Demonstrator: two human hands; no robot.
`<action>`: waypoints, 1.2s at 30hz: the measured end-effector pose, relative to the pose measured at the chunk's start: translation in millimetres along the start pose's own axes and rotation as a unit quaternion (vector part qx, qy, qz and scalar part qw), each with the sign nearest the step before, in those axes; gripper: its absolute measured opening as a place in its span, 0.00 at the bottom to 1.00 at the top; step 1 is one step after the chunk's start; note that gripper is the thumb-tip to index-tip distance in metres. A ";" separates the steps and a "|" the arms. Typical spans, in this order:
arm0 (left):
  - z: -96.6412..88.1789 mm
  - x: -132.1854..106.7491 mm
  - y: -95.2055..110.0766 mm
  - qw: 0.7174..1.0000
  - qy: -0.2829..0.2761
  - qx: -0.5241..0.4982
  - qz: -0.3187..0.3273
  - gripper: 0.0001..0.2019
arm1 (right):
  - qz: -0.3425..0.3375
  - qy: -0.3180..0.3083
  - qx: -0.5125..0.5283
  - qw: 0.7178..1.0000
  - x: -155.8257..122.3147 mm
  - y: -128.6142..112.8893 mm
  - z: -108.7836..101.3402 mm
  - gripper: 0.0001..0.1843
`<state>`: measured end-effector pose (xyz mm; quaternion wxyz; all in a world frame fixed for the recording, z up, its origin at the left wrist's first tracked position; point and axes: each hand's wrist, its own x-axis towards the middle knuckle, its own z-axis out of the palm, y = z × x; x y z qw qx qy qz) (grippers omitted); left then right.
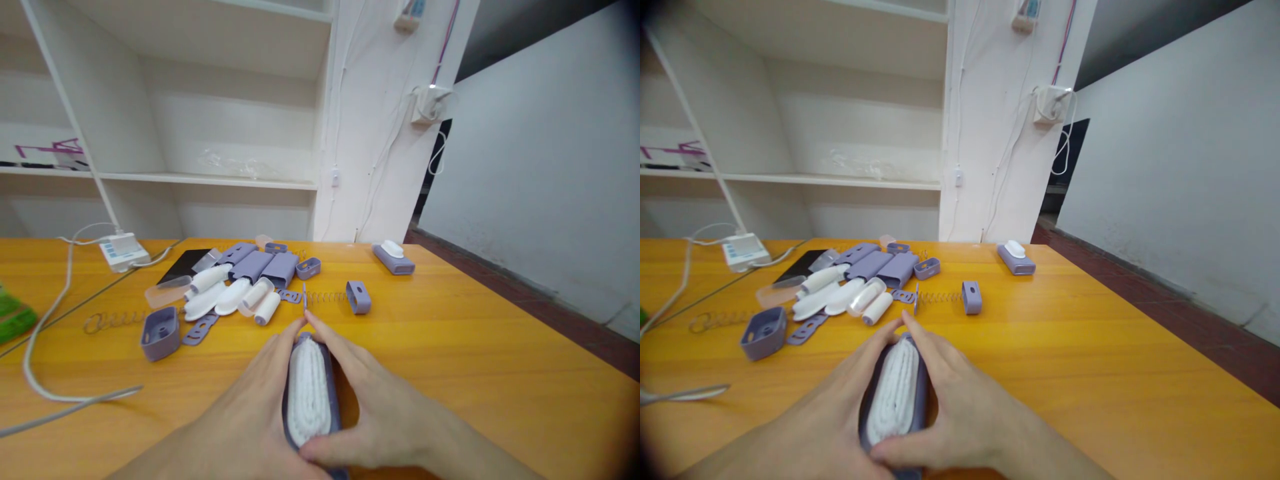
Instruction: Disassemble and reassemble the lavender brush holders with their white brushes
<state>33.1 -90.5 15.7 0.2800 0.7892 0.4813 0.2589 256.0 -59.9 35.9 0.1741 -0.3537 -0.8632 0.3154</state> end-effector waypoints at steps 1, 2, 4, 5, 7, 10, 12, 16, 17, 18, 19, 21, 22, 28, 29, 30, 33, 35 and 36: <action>-0.9 -0.4 -0.2 1.000 -0.002 -0.007 0.008 0.69 | 0.001 -0.002 -0.003 1.000 0.3 -0.9 0.2 0.68; -1.4 -0.6 0.1 1.000 -0.004 -0.015 0.015 0.68 | 0.002 -0.002 -0.006 1.000 0.7 -1.6 0.7 0.68; -1.3 -0.5 0.7 0.999 -0.004 -0.028 0.028 0.68 | 0.004 0.004 -0.012 1.000 1.5 -2.2 2.2 0.69; -0.8 -0.4 0.5 0.999 -0.003 -0.030 0.036 0.68 | 0.001 0.008 -0.016 1.000 1.8 -2.4 3.1 0.69; 1.0 -0.7 -1.1 0.999 -0.002 -0.027 0.046 0.69 | -0.005 0.009 -0.023 1.000 2.4 -3.4 4.8 0.70; 2.7 -3.2 -4.4 0.999 -0.005 -0.003 0.040 0.68 | 0.001 -0.006 -0.023 1.000 2.5 -6.4 7.8 0.70; 2.1 -5.4 -4.3 0.999 -0.011 0.015 0.032 0.65 | 0.012 -0.008 -0.020 1.000 2.3 -8.5 10.7 0.70; -2.3 -7.5 4.7 0.999 -0.035 0.023 0.016 0.62 | 0.022 0.013 -0.016 1.000 2.1 -10.7 16.2 0.69; -3.4 -7.6 7.5 0.999 -0.042 0.018 0.008 0.62 | 0.022 0.014 -0.016 1.000 2.2 -10.8 16.8 0.68; -4.4 -7.6 9.8 0.999 -0.047 0.014 0.000 0.62 | 0.022 0.013 -0.016 1.000 2.4 -10.7 17.3 0.68; -5.3 -7.5 11.4 0.999 -0.049 0.010 -0.007 0.62 | 0.020 0.012 -0.015 1.000 2.6 -10.4 17.6 0.68; -6.9 -7.6 11.3 0.999 -0.047 0.003 -0.013 0.62 | 0.019 0.018 -0.011 1.000 2.6 -9.4 18.3 0.69; -7.8 -7.6 9.7 0.999 -0.047 -0.002 -0.011 0.63 | 0.019 0.024 -0.007 1.000 2.4 -8.8 18.9 0.69; -13.8 -4.2 -2.8 0.998 -0.058 -0.011 0.033 0.67 | 0.040 0.037 0.007 0.999 -2.1 -3.2 24.9 0.70; -14.4 -2.8 -2.6 0.998 -0.049 -0.006 0.043 0.65 | 0.039 0.035 0.007 0.999 -3.0 -2.2 25.5 0.69; -14.8 -1.4 -1.5 0.998 -0.042 -0.001 0.054 0.61 | 0.035 0.034 0.006 0.999 -3.8 -1.3 25.7 0.68; -15.1 1.8 4.0 0.997 -0.025 0.027 0.072 0.53 | 0.019 0.029 0.000 0.999 -4.8 -0.5 24.2 0.65; -15.0 2.3 6.4 0.996 -0.013 0.050 0.066 0.53 | 0.011 0.022 -0.004 1.000 -4.3 -1.9 21.9 0.63; -14.9 2.0 6.8 0.996 -0.007 0.060 0.061 0.55 | 0.009 0.019 -0.005 1.000 -3.9 -2.8 20.8 0.62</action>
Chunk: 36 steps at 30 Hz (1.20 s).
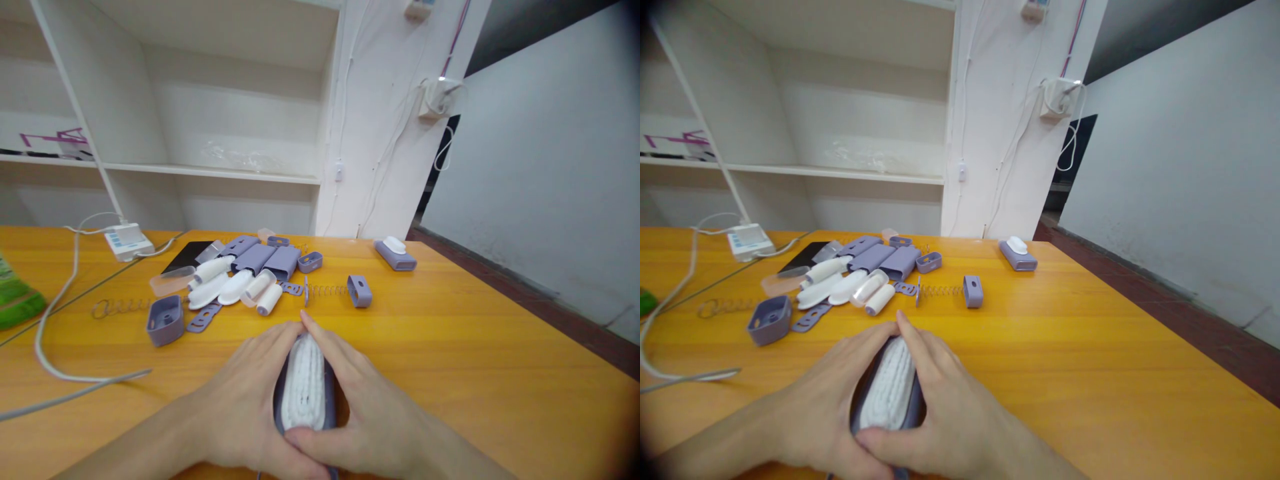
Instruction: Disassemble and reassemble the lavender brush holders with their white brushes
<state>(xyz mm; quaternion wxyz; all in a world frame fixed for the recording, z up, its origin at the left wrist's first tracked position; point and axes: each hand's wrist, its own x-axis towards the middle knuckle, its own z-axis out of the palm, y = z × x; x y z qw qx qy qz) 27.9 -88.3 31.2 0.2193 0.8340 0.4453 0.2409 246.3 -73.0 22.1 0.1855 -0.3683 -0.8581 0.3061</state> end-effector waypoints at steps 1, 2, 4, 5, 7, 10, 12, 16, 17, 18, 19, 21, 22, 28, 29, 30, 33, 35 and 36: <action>0.1 -0.5 0.0 1.000 0.003 0.010 -0.007 0.55 | -0.002 -0.004 -0.001 1.000 0.4 -0.9 -0.9 0.62; 0.2 -1.1 -0.4 1.000 0.003 0.019 -0.013 0.54 | -0.006 -0.008 -0.002 1.000 0.7 -1.8 -1.6 0.62; 0.3 -2.2 -1.2 0.999 0.002 0.032 -0.023 0.53 | -0.019 -0.010 -0.006 1.000 0.5 -3.1 -1.6 0.60; 0.0 -2.4 -1.3 0.999 0.004 0.037 -0.027 0.53 | -0.027 -0.008 -0.008 1.000 -0.1 -3.8 -1.2 0.59; -1.2 -2.1 -0.4 0.998 0.009 0.042 -0.036 0.55 | -0.032 -0.002 -0.009 0.999 -1.9 -5.9 0.3 0.56; -5.3 0.2 3.2 0.998 0.003 0.044 -0.040 0.54 | -0.016 -0.007 -0.011 1.000 -4.8 -11.5 1.8 0.52; -8.2 1.7 5.4 0.999 -0.005 0.044 -0.033 0.50 | -0.013 -0.015 -0.019 1.000 -5.9 -15.7 2.1 0.51; -9.7 2.4 4.8 0.999 -0.006 0.049 -0.016 0.45 | -0.021 -0.020 -0.051 0.998 -5.6 -20.2 1.7 0.49; -9.0 2.3 3.6 0.999 0.000 0.048 -0.010 0.45 | -0.026 -0.019 -0.057 0.998 -5.2 -20.4 1.6 0.48; -8.0 2.3 2.3 0.999 0.006 0.045 -0.003 0.45 | -0.032 -0.018 -0.061 0.997 -4.7 -20.3 1.5 0.48; -6.9 2.3 1.0 0.999 0.009 0.041 0.004 0.45 | -0.037 -0.017 -0.065 0.997 -4.3 -19.9 1.4 0.47; -4.7 2.6 -1.1 0.999 0.016 0.035 0.018 0.44 | -0.042 -0.018 -0.073 0.996 -3.5 -19.0 1.2 0.47; -3.8 2.8 -1.8 0.999 0.017 0.035 0.023 0.43 | -0.043 -0.019 -0.077 0.996 -3.3 -18.5 1.2 0.47; -2.0 4.2 -2.7 0.998 0.019 0.058 0.015 0.40 | -0.047 -0.032 -0.101 0.993 -1.2 -18.3 -0.6 0.50; -2.1 4.6 -2.6 0.998 0.022 0.055 0.018 0.40 | -0.049 -0.034 -0.105 0.993 -0.3 -18.5 -1.1 0.50; -2.1 5.1 -2.3 0.998 0.024 0.050 0.022 0.40 | -0.051 -0.034 -0.108 0.992 0.8 -18.4 -1.5 0.50; 0.0 5.1 -0.6 0.999 0.034 0.033 0.002 0.35 | -0.078 -0.014 -0.109 0.991 4.2 -16.1 -1.6 0.44; 3.3 3.4 0.9 0.998 0.053 0.015 -0.033 0.23 | -0.106 0.005 -0.108 0.989 5.6 -12.9 0.0 0.37; 5.2 2.2 1.4 0.997 0.064 0.008 -0.044 0.19 | -0.115 0.011 -0.105 0.988 6.2 -11.2 1.4 0.34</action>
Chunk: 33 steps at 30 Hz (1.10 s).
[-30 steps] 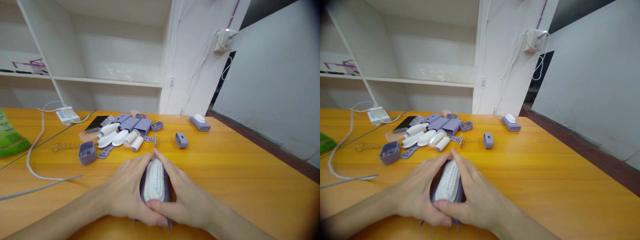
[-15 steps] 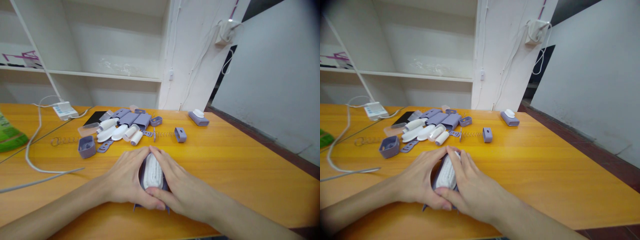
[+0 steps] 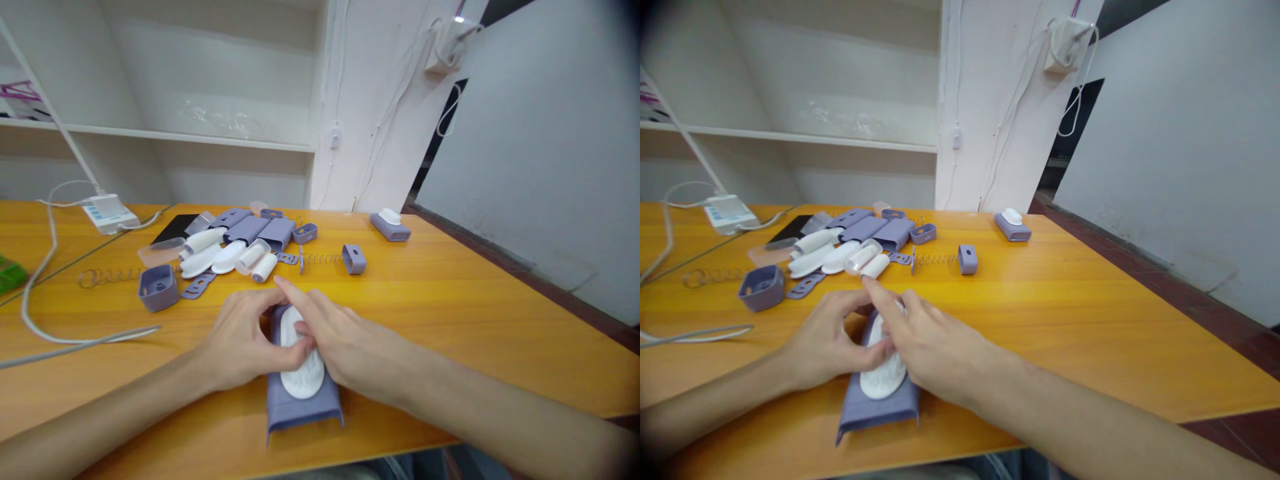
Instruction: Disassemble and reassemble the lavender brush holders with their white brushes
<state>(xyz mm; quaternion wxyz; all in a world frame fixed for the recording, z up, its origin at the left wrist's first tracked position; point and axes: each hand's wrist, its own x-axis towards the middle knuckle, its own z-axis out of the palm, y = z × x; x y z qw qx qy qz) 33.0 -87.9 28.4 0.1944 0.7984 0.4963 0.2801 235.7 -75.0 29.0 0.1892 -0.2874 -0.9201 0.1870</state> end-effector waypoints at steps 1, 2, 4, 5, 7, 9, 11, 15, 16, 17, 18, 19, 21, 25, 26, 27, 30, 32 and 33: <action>1.5 -1.2 0.2 1.000 0.010 -0.005 -0.003 0.16 | -0.004 0.009 0.005 1.000 0.5 1.7 2.1 0.33; 2.6 -1.9 0.2 1.000 0.014 -0.007 0.002 0.16 | -0.003 0.019 0.014 1.000 1.5 3.6 4.2 0.32; 3.1 -0.5 -0.8 1.000 0.021 -0.003 0.012 0.19 | 0.000 0.055 0.041 0.998 6.6 9.3 7.3 0.29; 2.5 1.5 -1.6 1.000 0.028 0.004 0.008 0.20 | -0.001 0.076 0.054 0.996 10.6 13.3 7.5 0.28; 0.3 6.7 -4.5 0.998 0.043 0.038 -0.021 0.22 | -0.005 0.107 0.065 0.992 20.2 23.2 3.8 0.25; -1.9 9.8 -9.3 0.992 0.056 0.094 -0.064 0.23 | -0.006 0.136 0.065 0.989 27.7 33.1 -4.3 0.21; -2.4 8.2 -15.8 0.981 0.075 0.151 -0.092 0.25 | 0.002 0.175 0.066 0.982 28.8 39.4 -13.2 0.18; -0.5 -3.6 -24.7 0.964 0.117 0.222 -0.089 0.29 | 0.045 0.217 0.094 0.971 13.7 35.3 -19.7 0.16; -0.6 -6.0 -24.5 0.961 0.117 0.233 -0.089 0.30 | 0.049 0.207 0.107 0.971 9.3 32.2 -18.9 0.16; -1.5 -7.7 -23.1 0.959 0.113 0.241 -0.093 0.30 | 0.051 0.198 0.125 0.971 5.9 29.4 -17.8 0.16; -3.1 -8.5 -21.2 0.958 0.108 0.248 -0.099 0.30 | 0.054 0.191 0.149 0.969 3.6 27.4 -16.8 0.17; -5.4 -8.6 -19.0 0.956 0.098 0.253 -0.107 0.30 | 0.057 0.194 0.184 0.962 2.7 26.7 -16.2 0.19; -11.0 -7.5 -16.3 0.956 0.077 0.257 -0.122 0.30 | 0.061 0.200 0.305 0.929 3.8 30.1 -16.6 0.26; -18.3 -5.2 -23.8 0.962 0.069 0.237 -0.117 0.28 | -0.018 0.065 0.674 0.735 8.1 50.2 -19.7 0.45; -18.2 -4.9 -27.8 0.964 0.075 0.232 -0.107 0.28 | -0.057 0.012 0.729 0.682 8.3 55.2 -19.7 0.47; -17.6 -4.5 -32.1 0.963 0.088 0.234 -0.099 0.27 | -0.093 -0.029 0.757 0.646 8.3 59.6 -19.0 0.49; -16.2 -2.6 -44.8 0.951 0.146 0.261 -0.079 0.24 | -0.166 -0.145 0.764 0.606 8.2 68.2 -14.3 0.53; -18.3 -0.8 -52.1 0.941 0.186 0.278 -0.052 0.23 | -0.189 -0.216 0.740 0.608 8.4 71.2 -10.2 0.55; -20.0 -0.1 -55.2 0.938 0.201 0.282 -0.025 0.22 | -0.191 -0.238 0.725 0.617 8.3 72.1 -8.0 0.56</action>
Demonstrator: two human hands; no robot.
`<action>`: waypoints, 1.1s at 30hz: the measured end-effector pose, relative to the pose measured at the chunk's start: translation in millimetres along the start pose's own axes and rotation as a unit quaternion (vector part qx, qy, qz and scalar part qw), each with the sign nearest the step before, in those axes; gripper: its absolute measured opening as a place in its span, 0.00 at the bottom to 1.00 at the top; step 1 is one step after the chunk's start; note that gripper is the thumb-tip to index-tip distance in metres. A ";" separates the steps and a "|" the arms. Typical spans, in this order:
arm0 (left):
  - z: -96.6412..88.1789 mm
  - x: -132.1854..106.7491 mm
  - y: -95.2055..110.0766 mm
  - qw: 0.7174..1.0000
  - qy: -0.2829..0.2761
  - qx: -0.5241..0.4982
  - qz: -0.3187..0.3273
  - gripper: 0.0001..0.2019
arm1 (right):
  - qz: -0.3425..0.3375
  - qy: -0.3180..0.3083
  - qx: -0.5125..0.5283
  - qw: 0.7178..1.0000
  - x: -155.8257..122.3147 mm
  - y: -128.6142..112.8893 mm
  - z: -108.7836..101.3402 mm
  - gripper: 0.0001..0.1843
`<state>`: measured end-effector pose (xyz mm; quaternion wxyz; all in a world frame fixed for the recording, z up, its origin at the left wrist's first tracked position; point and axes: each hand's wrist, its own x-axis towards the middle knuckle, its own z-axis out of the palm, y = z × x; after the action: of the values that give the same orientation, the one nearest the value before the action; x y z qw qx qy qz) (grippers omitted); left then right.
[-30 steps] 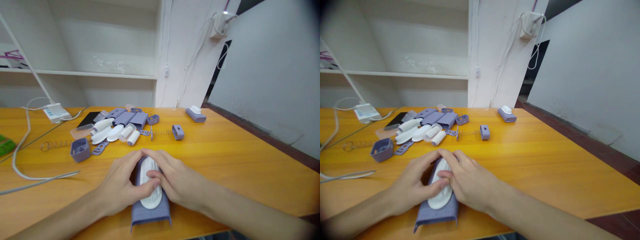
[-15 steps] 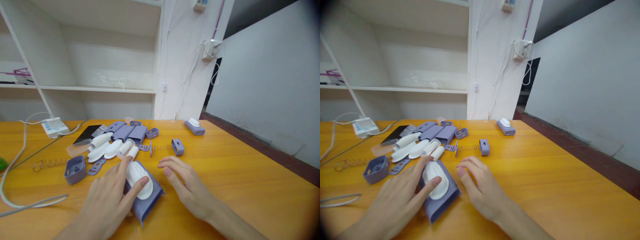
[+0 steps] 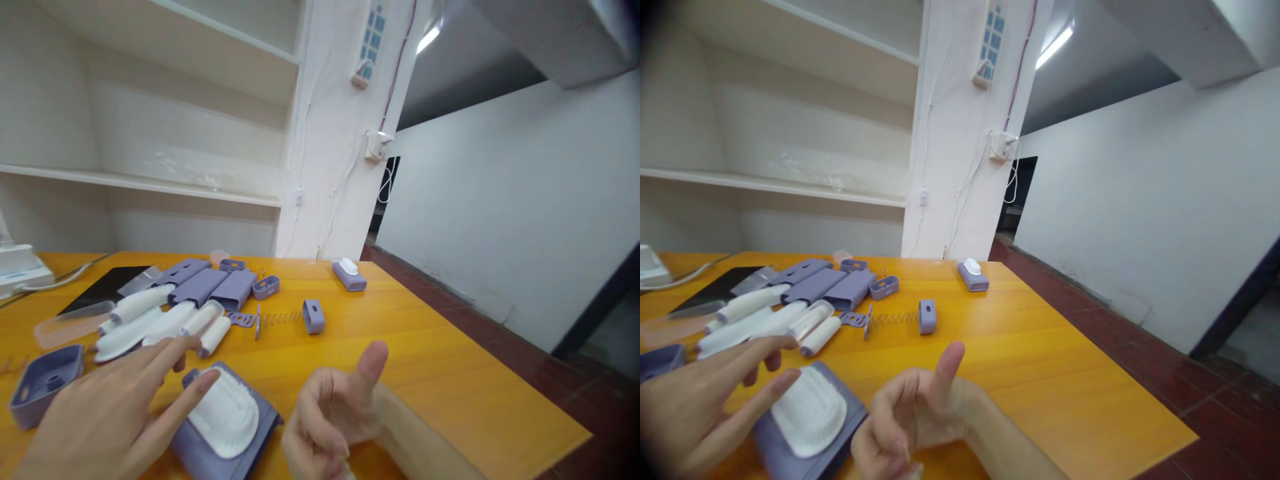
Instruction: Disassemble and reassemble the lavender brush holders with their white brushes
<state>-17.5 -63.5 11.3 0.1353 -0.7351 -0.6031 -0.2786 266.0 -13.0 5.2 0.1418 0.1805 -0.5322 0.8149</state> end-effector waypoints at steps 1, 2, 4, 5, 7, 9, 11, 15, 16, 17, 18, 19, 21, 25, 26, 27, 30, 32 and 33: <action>0.3 1.0 -2.8 0.999 0.021 -0.006 0.032 0.22 | 0.012 -0.006 -0.015 1.000 -0.7 2.1 -0.4 0.56; 0.5 1.7 -4.6 0.997 0.039 -0.015 0.071 0.22 | 0.019 -0.006 -0.029 0.999 -1.7 4.3 0.0 0.56; 2.1 1.2 -4.3 0.986 0.048 -0.033 0.158 0.27 | 0.028 0.021 -0.050 0.998 -4.4 8.1 3.2 0.56; 3.9 0.0 -2.1 0.979 0.049 -0.043 0.193 0.30 | 0.031 0.038 -0.055 0.997 -6.1 9.2 5.9 0.56; 9.8 -3.7 5.2 0.966 0.050 -0.064 0.244 0.36 | 0.049 0.077 -0.061 0.994 -9.3 8.5 12.3 0.57; 17.6 -7.9 12.7 0.956 0.050 -0.090 0.276 0.36 | 0.082 0.110 -0.073 0.988 -10.7 3.1 17.5 0.57; 24.9 -11.0 15.9 0.951 0.037 -0.114 0.285 0.36 | 0.108 0.146 -0.102 0.978 -9.3 -5.1 19.1 0.56; 31.2 -10.3 6.5 0.968 0.030 -0.107 0.224 0.39 | 0.063 0.360 -0.312 0.877 -0.4 -16.6 12.3 0.40; 31.1 -8.1 2.1 0.975 0.039 -0.091 0.200 0.39 | 0.034 0.420 -0.389 0.819 1.7 -17.1 10.2 0.34; 30.5 -5.2 -2.6 0.980 0.045 -0.073 0.182 0.38 | 0.006 0.459 -0.475 0.751 3.5 -17.0 8.6 0.27; 29.7 -1.7 -7.3 0.983 0.044 -0.056 0.171 0.37 | -0.020 0.477 -0.559 0.678 4.8 -16.7 7.5 0.21; 28.8 2.1 -11.9 0.985 0.038 -0.041 0.166 0.36 | -0.038 0.476 -0.635 0.606 5.9 -16.5 6.9 0.16; 27.8 9.4 -20.1 0.986 0.022 -0.020 0.162 0.33 | -0.043 0.459 -0.747 0.478 8.4 -17.9 5.7 0.07; 28.0 18.9 -28.7 0.990 0.046 0.006 0.136 0.27 | 0.086 0.435 -0.806 0.393 19.7 -28.1 -6.4 0.18; 27.3 20.3 -28.5 0.989 0.054 0.013 0.136 0.27 | 0.122 0.410 -0.813 0.395 24.3 -30.3 -12.8 0.20; 25.7 21.3 -27.3 0.988 0.062 0.020 0.140 0.27 | 0.148 0.383 -0.817 0.404 29.5 -31.6 -20.3 0.19; 15.8 21.9 -16.6 0.982 0.072 0.033 0.171 0.29 | 0.176 0.338 -0.813 0.440 46.1 -28.4 -43.6 0.14; 8.4 19.9 -4.0 0.978 0.067 0.025 0.197 0.30 | 0.185 0.335 -0.803 0.458 53.7 -23.2 -52.8 0.11; 6.1 18.4 3.3 0.976 0.063 0.015 0.206 0.30 | 0.186 0.336 -0.797 0.466 55.0 -21.1 -53.8 0.10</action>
<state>-10.7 -46.1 17.3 0.2386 -0.8223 -0.4331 -0.2817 218.0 46.9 27.1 0.2374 -0.4020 -0.8833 0.0429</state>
